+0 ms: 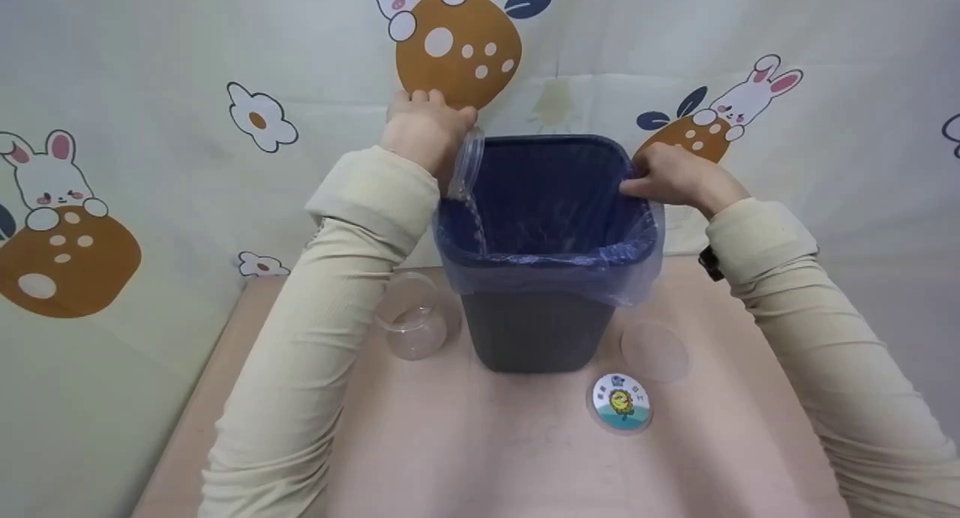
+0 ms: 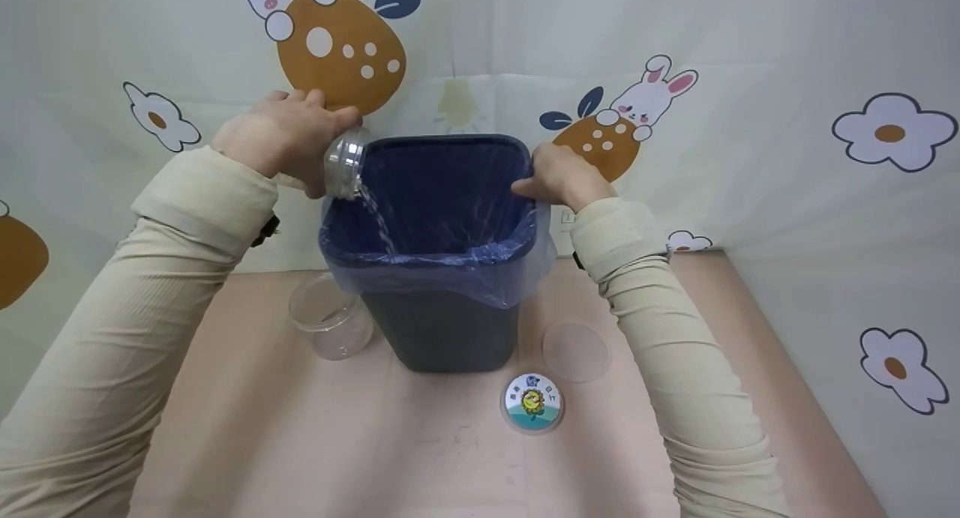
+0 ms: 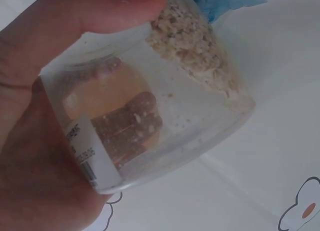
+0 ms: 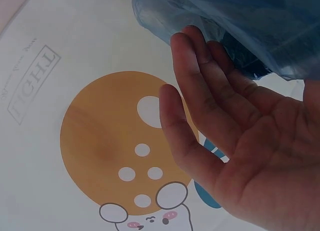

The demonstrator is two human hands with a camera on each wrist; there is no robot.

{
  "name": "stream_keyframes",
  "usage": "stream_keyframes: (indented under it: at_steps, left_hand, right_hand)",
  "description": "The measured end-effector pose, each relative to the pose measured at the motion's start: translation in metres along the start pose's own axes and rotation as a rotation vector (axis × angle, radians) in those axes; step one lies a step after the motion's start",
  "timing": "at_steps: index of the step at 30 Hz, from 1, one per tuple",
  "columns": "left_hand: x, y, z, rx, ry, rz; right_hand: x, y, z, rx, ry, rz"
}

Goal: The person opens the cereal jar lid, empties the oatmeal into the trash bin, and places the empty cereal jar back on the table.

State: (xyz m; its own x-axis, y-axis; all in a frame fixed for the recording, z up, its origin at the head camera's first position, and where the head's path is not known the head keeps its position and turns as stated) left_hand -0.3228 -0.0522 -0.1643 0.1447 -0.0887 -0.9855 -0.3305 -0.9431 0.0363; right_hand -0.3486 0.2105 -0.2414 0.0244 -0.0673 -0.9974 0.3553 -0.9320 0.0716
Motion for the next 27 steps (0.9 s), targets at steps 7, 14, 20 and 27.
stream_keyframes:
  at_steps: [7,14,20,27]
  left_hand:
    - [0.0000,-0.0004,-0.0003,0.002,0.002,0.003]
    - [0.0000,-0.0016,0.0007,-0.002,-0.002,0.015]
    - [-0.0005,-0.0019,0.0030,-0.018,0.009,0.020]
    - [-0.0010,-0.0018,0.0047,-0.025,0.019,0.047]
  right_hand:
    - [0.0006,-0.0002,-0.0001,-0.011,-0.002,0.010]
    - [0.0005,-0.0009,-0.0004,-0.011,-0.007,0.007]
    - [0.0003,-0.0004,-0.0007,-0.013,-0.015,0.003]
    - [-0.0002,0.0003,-0.0011,-0.002,0.000,0.014]
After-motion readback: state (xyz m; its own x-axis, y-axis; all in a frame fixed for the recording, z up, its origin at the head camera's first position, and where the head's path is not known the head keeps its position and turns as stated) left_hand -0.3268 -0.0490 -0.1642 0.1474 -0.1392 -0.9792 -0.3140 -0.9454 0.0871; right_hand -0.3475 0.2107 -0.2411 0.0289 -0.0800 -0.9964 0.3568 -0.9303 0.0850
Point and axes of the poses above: each hand's wrist, its own z-axis towards the middle knuckle, its own x-axis out of the palm, y = z × x, the point moved 3 cm from there along z, towards the middle knuckle, and after that the axes turned 15 degrees about -z, right-handed, at the moved point
